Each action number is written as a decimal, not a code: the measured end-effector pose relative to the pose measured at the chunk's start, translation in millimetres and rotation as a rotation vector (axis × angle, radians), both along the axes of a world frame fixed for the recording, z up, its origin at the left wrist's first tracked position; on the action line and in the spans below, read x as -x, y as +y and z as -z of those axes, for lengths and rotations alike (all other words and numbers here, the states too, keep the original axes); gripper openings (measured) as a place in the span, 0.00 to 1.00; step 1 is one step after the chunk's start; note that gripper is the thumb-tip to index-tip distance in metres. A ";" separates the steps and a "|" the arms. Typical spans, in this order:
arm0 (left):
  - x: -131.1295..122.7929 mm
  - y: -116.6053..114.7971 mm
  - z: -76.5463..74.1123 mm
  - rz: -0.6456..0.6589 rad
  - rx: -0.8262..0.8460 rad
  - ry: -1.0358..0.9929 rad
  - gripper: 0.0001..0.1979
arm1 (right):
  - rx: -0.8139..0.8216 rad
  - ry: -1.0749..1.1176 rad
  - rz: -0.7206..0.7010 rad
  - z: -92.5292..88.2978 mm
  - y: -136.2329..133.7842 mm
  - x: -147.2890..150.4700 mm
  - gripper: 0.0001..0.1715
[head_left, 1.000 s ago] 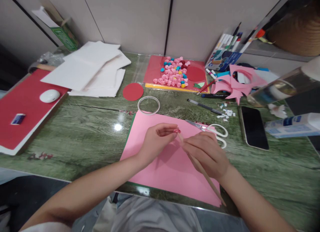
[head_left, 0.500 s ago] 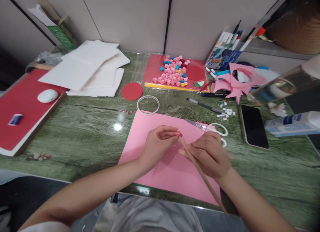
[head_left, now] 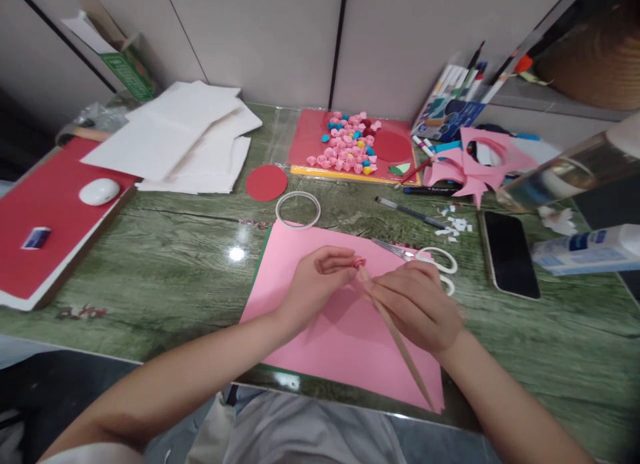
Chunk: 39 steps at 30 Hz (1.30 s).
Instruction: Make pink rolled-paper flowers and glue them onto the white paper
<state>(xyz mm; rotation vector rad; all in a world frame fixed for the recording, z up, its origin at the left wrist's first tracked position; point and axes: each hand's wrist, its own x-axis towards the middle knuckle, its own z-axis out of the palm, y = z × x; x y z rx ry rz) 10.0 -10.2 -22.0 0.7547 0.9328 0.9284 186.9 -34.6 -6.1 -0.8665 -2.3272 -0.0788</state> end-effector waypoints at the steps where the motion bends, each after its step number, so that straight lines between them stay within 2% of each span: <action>1: 0.2 0.7 -0.2 -0.003 0.001 0.003 0.12 | 0.000 -0.014 -0.013 0.2 0.1 -0.2 0.09; 8: 0.2 3.4 0.5 -0.023 -0.007 0.041 0.12 | 0.001 -0.046 -0.058 0.9 -0.4 0.7 0.15; 24: -2.7 0.8 1.4 -0.065 -0.038 0.112 0.10 | 0.014 -0.037 -0.054 1.3 -2.3 4.6 0.12; 39: -3.0 -1.7 -0.3 -0.045 -0.106 0.114 0.08 | -0.033 0.069 0.064 -3.2 -4.7 9.8 0.08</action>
